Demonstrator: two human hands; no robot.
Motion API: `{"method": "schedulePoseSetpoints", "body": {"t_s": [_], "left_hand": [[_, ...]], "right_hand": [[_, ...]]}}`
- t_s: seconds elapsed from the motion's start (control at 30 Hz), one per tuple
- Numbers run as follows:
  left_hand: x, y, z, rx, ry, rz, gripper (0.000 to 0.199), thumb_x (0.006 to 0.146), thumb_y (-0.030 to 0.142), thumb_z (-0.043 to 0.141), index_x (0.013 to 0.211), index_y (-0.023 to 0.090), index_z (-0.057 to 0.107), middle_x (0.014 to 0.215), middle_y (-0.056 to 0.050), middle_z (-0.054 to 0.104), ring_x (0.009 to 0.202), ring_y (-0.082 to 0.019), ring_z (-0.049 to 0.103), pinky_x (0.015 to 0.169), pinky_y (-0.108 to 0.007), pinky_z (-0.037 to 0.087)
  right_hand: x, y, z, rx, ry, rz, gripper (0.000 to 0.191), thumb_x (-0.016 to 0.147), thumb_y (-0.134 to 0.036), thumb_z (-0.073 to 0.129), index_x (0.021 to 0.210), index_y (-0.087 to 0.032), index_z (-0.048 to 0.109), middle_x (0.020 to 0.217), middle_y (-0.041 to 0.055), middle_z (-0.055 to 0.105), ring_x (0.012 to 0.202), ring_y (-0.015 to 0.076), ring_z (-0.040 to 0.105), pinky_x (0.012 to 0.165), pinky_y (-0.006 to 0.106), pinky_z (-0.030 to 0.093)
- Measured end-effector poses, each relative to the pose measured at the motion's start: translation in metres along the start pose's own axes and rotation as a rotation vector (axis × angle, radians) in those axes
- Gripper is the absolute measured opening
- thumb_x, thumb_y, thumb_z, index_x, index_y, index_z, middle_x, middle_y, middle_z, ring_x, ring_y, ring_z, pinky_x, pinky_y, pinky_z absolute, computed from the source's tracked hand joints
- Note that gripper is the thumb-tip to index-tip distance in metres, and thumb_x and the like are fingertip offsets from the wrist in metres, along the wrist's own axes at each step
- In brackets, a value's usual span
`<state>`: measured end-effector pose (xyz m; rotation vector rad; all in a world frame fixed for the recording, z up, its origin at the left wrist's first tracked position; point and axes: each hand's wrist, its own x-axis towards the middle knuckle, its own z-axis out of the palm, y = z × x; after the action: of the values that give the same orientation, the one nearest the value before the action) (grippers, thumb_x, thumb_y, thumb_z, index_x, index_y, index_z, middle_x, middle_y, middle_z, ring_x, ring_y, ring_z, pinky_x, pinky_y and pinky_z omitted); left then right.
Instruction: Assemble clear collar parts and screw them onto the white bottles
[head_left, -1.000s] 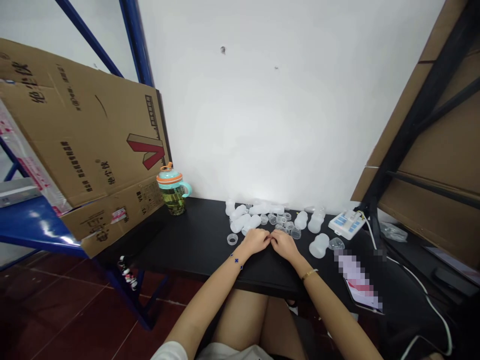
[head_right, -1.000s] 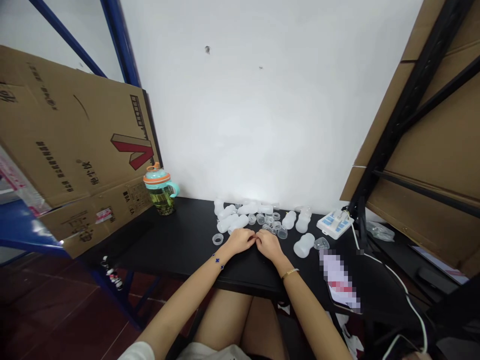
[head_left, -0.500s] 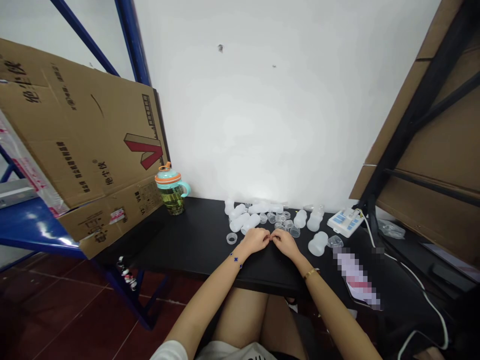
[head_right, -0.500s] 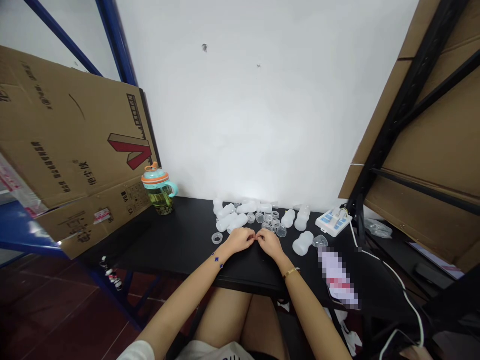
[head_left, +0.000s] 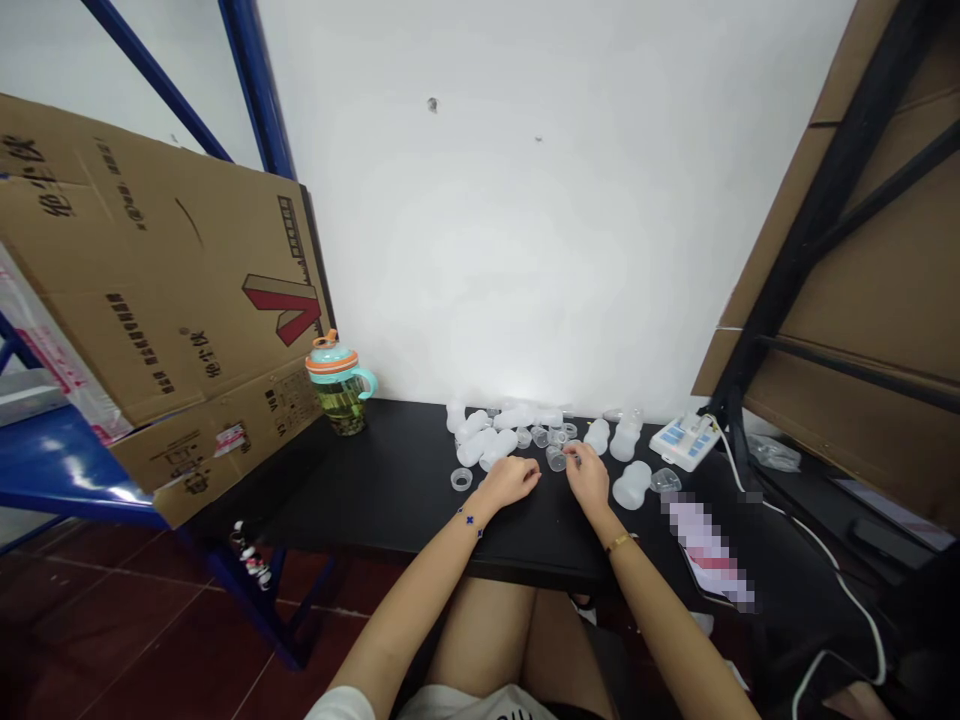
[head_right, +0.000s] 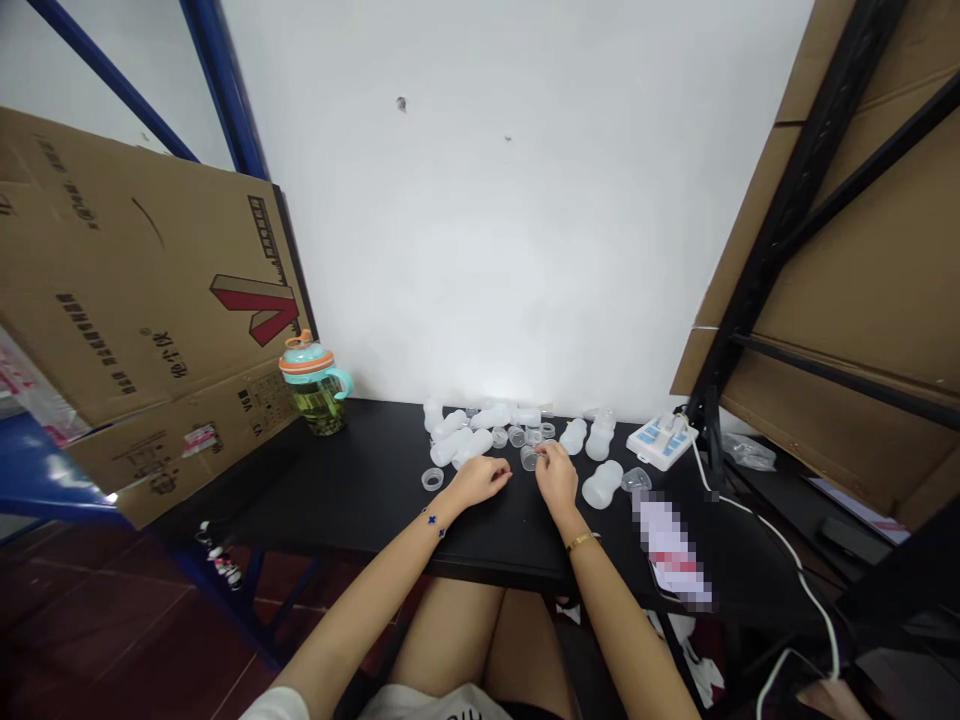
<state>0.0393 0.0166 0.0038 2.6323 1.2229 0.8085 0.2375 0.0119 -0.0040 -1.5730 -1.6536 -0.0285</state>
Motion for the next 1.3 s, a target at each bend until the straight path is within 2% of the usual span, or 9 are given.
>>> {"method": "schedulePoseSetpoints", "body": {"t_s": [0.2, 0.37, 0.5, 0.67, 1.0, 1.3], "left_hand": [[0.000, -0.001, 0.002, -0.003, 0.017, 0.007, 0.016, 0.093, 0.027, 0.055, 0.092, 0.023, 0.070, 0.073, -0.002, 0.071, 0.071, -0.019, 0.066, 0.067, -0.026, 0.045], [0.000, -0.002, 0.002, 0.005, 0.017, 0.014, 0.016, 0.093, 0.028, 0.055, 0.091, 0.023, 0.070, 0.073, -0.002, 0.071, 0.070, -0.019, 0.066, 0.066, -0.027, 0.045], [0.000, -0.003, 0.003, 0.012, 0.018, 0.014, 0.016, 0.093, 0.028, 0.055, 0.092, 0.022, 0.070, 0.074, -0.002, 0.071, 0.071, -0.019, 0.066, 0.066, -0.026, 0.044], [0.001, -0.003, 0.003, 0.014, 0.013, 0.008, 0.017, 0.093, 0.028, 0.055, 0.093, 0.022, 0.070, 0.075, -0.002, 0.072, 0.071, -0.018, 0.066, 0.066, -0.025, 0.044], [0.000, -0.002, 0.002, -0.006, 0.018, 0.002, 0.019, 0.093, 0.029, 0.054, 0.093, 0.022, 0.071, 0.075, -0.002, 0.073, 0.070, -0.019, 0.066, 0.066, -0.025, 0.044], [0.000, -0.001, 0.001, -0.055, 0.063, 0.004, 0.016, 0.093, 0.028, 0.056, 0.093, 0.022, 0.071, 0.077, -0.002, 0.073, 0.072, -0.018, 0.067, 0.068, -0.026, 0.047]], "right_hand": [[-0.001, -0.002, -0.001, -0.130, -0.020, 0.130, 0.026, 0.088, -0.017, 0.048, 0.104, -0.025, 0.067, 0.109, 0.0051, 0.066, 0.082, 0.0196, 0.063, 0.065, 0.026, 0.039], [0.000, -0.001, -0.001, -0.193, -0.101, 0.184, 0.038, 0.085, -0.016, 0.051, 0.120, -0.027, 0.063, 0.107, 0.0069, 0.070, 0.080, 0.0218, 0.065, 0.064, 0.028, 0.039], [0.002, 0.001, -0.001, -0.215, -0.159, 0.201, 0.042, 0.084, -0.016, 0.052, 0.124, -0.027, 0.063, 0.101, 0.0076, 0.072, 0.083, 0.0249, 0.066, 0.066, 0.030, 0.040], [0.002, 0.000, -0.002, -0.215, -0.169, 0.204, 0.036, 0.087, -0.017, 0.051, 0.118, -0.028, 0.065, 0.103, 0.0055, 0.073, 0.087, 0.0233, 0.066, 0.067, 0.028, 0.040], [0.001, 0.003, 0.000, -0.113, -0.114, 0.148, 0.012, 0.092, -0.025, 0.054, 0.097, -0.025, 0.065, 0.086, 0.0018, 0.069, 0.076, 0.0188, 0.061, 0.059, 0.024, 0.032], [0.004, 0.010, 0.009, 0.120, -0.032, 0.029, 0.016, 0.091, -0.033, 0.049, 0.091, -0.023, 0.062, 0.083, 0.0023, 0.067, 0.074, 0.0200, 0.062, 0.065, 0.027, 0.041]]}}
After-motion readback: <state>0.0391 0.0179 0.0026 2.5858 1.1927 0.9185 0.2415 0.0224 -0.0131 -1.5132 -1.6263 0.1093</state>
